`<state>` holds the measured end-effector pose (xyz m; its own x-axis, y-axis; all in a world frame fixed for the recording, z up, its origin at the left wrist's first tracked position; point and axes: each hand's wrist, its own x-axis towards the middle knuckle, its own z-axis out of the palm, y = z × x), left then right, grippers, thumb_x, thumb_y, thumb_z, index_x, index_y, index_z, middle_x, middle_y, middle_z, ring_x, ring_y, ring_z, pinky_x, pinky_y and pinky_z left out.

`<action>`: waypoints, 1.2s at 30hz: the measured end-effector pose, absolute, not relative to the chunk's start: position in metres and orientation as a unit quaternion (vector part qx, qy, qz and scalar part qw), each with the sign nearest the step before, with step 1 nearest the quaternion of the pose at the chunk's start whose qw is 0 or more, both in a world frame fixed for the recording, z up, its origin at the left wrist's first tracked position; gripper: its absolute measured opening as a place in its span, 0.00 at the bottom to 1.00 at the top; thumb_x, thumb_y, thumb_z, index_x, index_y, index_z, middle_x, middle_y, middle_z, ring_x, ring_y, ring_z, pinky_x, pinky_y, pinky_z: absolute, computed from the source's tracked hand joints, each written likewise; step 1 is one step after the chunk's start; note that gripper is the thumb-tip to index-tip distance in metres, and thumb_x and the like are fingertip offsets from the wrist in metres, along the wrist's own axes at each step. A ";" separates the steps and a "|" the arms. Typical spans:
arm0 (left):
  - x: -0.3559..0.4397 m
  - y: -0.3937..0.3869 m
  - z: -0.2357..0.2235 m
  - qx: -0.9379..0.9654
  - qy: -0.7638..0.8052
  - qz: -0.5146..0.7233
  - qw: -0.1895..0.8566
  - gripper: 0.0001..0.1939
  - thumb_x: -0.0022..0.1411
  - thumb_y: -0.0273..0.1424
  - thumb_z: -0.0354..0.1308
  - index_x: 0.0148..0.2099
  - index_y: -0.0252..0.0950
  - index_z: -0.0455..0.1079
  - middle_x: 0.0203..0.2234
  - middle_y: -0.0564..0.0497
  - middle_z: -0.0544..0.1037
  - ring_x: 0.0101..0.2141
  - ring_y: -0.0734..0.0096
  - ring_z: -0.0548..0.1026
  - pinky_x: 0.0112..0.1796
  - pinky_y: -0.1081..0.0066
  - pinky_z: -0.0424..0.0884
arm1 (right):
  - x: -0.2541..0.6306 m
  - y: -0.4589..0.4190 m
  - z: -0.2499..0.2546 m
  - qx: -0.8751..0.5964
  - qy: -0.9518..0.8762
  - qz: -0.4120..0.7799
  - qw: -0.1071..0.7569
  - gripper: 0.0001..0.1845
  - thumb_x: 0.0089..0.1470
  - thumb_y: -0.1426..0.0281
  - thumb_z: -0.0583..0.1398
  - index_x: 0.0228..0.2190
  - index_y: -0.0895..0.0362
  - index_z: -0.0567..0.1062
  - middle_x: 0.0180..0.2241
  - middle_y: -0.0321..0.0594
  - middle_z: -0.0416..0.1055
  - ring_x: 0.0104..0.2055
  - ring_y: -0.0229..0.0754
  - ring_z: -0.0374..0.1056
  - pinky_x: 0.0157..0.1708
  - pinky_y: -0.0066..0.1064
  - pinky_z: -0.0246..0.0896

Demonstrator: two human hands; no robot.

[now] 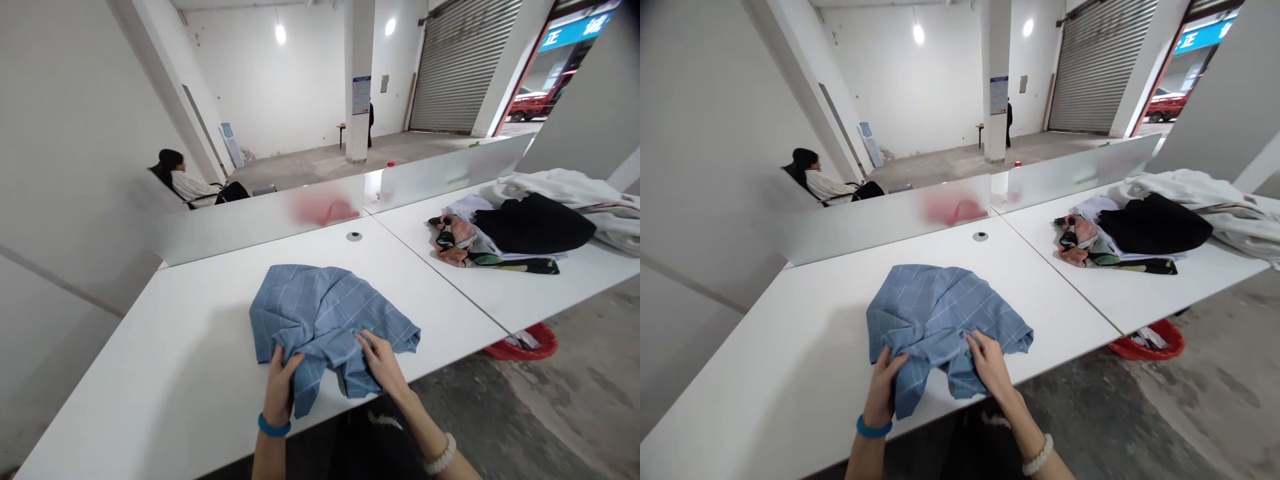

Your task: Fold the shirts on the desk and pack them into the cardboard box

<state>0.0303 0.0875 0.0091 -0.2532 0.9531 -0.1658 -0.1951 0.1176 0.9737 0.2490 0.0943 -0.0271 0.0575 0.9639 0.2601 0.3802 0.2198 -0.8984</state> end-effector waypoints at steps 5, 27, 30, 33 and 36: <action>-0.009 0.090 0.051 0.112 0.480 0.683 0.540 0.10 0.52 0.31 0.58 0.39 0.38 0.74 0.32 0.51 0.80 0.44 0.58 0.76 0.49 0.57 0.69 | 0.295 0.101 0.007 -0.556 -0.427 0.373 0.607 0.23 0.52 0.49 0.56 0.28 0.55 0.75 0.27 0.40 0.74 0.31 0.45 0.68 0.30 0.33 0.64; 0.021 0.056 -0.033 0.767 0.573 0.260 0.122 0.22 0.64 0.41 0.49 0.57 0.38 0.64 0.57 0.44 0.68 0.58 0.53 0.63 0.53 0.49 0.65 | 0.356 0.144 0.015 -0.566 -0.747 -0.048 0.345 0.37 0.47 0.86 0.46 0.56 0.51 0.64 0.64 0.45 0.50 0.66 0.52 0.42 0.58 0.53 0.50; 0.033 0.049 -0.043 0.827 0.528 0.193 0.008 0.23 0.64 0.35 0.50 0.60 0.36 0.61 0.59 0.42 0.64 0.60 0.51 0.59 0.57 0.44 0.57 | 0.346 0.145 0.015 -0.558 -0.775 -0.045 0.294 0.38 0.51 0.86 0.47 0.58 0.45 0.62 0.67 0.37 0.34 0.68 0.55 0.29 0.60 0.57 0.42; 0.035 0.052 -0.039 0.829 0.533 0.168 -0.036 0.21 0.63 0.30 0.50 0.59 0.38 0.64 0.55 0.43 0.69 0.55 0.53 0.66 0.53 0.50 0.64 | 0.338 0.141 0.007 -0.565 -0.745 0.019 0.355 0.34 0.55 0.82 0.47 0.59 0.45 0.61 0.68 0.37 0.29 0.68 0.53 0.29 0.61 0.55 0.42; 0.036 0.060 -0.034 0.804 0.573 0.156 -0.037 0.18 0.62 0.26 0.51 0.53 0.38 0.70 0.44 0.44 0.76 0.45 0.55 0.73 0.44 0.56 0.71 | 0.324 0.117 -0.013 -0.596 -0.613 0.156 0.495 0.29 0.59 0.72 0.49 0.61 0.50 0.56 0.66 0.48 0.40 0.66 0.52 0.42 0.57 0.49 0.54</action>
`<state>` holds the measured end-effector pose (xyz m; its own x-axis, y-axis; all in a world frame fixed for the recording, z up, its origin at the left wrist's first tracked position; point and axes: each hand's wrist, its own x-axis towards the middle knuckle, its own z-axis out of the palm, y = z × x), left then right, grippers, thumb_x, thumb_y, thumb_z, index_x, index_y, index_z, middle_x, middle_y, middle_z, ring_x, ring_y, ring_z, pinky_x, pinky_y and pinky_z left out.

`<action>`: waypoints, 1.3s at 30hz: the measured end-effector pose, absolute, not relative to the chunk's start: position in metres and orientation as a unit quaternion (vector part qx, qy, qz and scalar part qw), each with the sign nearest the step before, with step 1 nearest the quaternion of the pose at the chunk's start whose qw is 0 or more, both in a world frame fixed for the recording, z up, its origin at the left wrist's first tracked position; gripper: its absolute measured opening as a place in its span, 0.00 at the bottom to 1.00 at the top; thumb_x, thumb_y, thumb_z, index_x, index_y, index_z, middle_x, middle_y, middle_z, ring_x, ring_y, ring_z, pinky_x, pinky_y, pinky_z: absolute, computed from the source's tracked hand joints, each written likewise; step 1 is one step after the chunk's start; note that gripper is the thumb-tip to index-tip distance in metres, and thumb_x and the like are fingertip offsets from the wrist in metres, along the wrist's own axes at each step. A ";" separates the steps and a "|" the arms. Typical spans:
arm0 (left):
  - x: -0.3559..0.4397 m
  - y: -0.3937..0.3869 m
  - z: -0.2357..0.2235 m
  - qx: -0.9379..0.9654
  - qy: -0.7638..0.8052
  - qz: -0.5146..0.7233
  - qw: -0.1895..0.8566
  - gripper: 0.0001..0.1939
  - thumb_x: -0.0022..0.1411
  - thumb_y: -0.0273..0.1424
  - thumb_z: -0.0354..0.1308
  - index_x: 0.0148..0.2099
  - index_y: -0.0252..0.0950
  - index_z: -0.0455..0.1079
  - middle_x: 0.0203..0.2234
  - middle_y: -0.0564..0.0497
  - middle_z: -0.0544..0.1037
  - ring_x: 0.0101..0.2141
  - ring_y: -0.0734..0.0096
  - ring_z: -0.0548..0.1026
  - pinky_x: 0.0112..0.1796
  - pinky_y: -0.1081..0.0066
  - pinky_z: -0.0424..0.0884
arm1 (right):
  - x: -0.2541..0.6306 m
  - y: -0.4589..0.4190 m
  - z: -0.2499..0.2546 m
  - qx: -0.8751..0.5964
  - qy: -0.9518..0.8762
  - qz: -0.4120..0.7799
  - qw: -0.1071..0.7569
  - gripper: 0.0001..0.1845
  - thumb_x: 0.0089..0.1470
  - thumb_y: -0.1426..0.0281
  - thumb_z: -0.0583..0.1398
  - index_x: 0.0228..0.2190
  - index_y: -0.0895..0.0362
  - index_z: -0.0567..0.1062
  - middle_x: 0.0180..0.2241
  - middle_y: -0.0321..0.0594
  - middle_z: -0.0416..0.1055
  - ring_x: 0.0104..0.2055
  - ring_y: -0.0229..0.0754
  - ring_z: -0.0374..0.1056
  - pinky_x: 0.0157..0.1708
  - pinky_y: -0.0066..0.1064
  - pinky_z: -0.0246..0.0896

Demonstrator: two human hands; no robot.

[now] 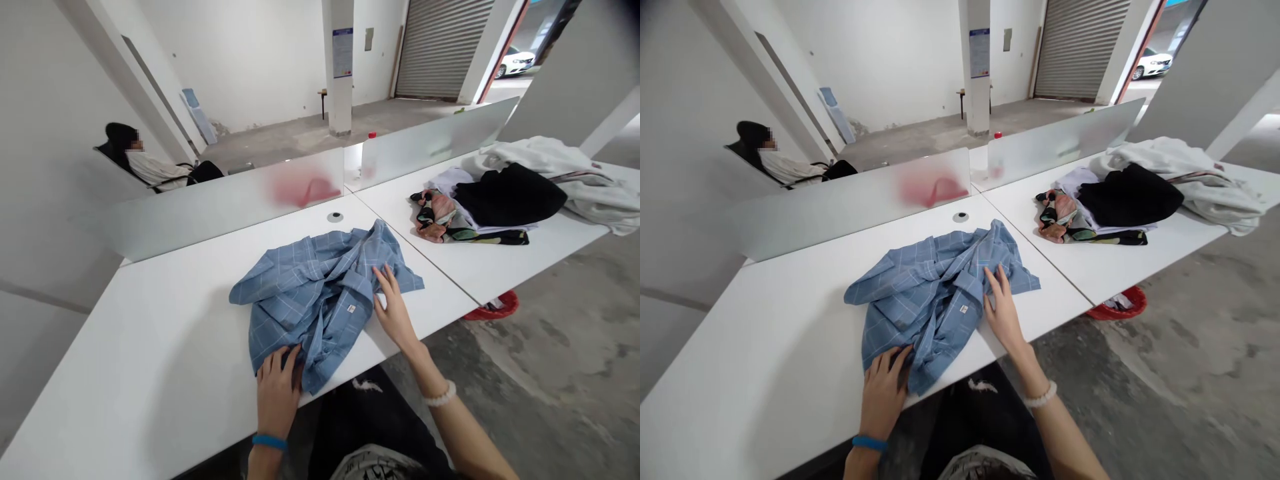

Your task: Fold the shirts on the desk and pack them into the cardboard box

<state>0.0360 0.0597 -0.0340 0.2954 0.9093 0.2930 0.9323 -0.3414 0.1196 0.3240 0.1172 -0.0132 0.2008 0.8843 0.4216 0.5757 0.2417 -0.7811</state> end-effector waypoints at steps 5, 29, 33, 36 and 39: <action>0.067 0.067 -0.032 -0.789 -0.588 -0.160 -0.085 0.21 0.57 0.16 0.44 0.47 0.32 0.72 0.40 0.42 0.78 0.41 0.59 0.76 0.43 0.62 0.72 | 0.289 0.043 -0.046 -0.567 -0.395 0.378 0.616 0.28 0.57 0.60 0.54 0.58 0.51 0.56 0.59 0.51 0.57 0.55 0.50 0.64 0.52 0.46 0.61; 0.027 0.107 -0.016 -0.644 -0.659 -0.325 -0.214 0.20 0.58 0.33 0.46 0.50 0.37 0.70 0.46 0.46 0.77 0.47 0.60 0.74 0.50 0.60 0.68 | 0.319 0.022 -0.035 -0.589 -0.144 0.424 0.673 0.19 0.35 0.56 0.69 0.27 0.55 0.76 0.30 0.37 0.74 0.36 0.45 0.68 0.44 0.36 0.61; -0.025 0.072 0.010 -0.467 -0.746 -0.391 -0.270 0.22 0.55 0.42 0.49 0.48 0.37 0.69 0.46 0.47 0.77 0.51 0.56 0.71 0.53 0.56 0.66 | 0.329 0.052 -0.022 -0.581 -0.198 0.417 0.670 0.20 0.40 0.52 0.65 0.29 0.55 0.78 0.36 0.42 0.76 0.43 0.50 0.69 0.48 0.40 0.60; -0.051 0.039 0.019 -0.420 -0.780 -0.390 -0.252 0.22 0.55 0.45 0.48 0.48 0.40 0.70 0.47 0.49 0.77 0.53 0.54 0.70 0.53 0.53 0.65 | 0.324 0.070 -0.015 -0.567 -0.245 0.450 0.645 0.21 0.41 0.50 0.64 0.25 0.56 0.77 0.31 0.43 0.76 0.38 0.49 0.70 0.44 0.39 0.64; -0.066 0.010 0.022 -0.526 -0.736 -0.300 -0.302 0.21 0.54 0.47 0.51 0.46 0.45 0.73 0.44 0.51 0.78 0.51 0.53 0.72 0.51 0.53 0.68 | 0.321 0.086 -0.015 -0.575 -0.228 0.413 0.668 0.20 0.44 0.51 0.62 0.27 0.55 0.75 0.30 0.39 0.76 0.34 0.45 0.70 0.38 0.35 0.66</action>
<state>-0.0657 0.0102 0.0221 -0.2633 0.9561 -0.1288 0.5930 0.2657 0.7601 0.3210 0.0857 -0.0151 0.5547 0.8144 -0.1705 -0.2895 -0.0032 -0.9572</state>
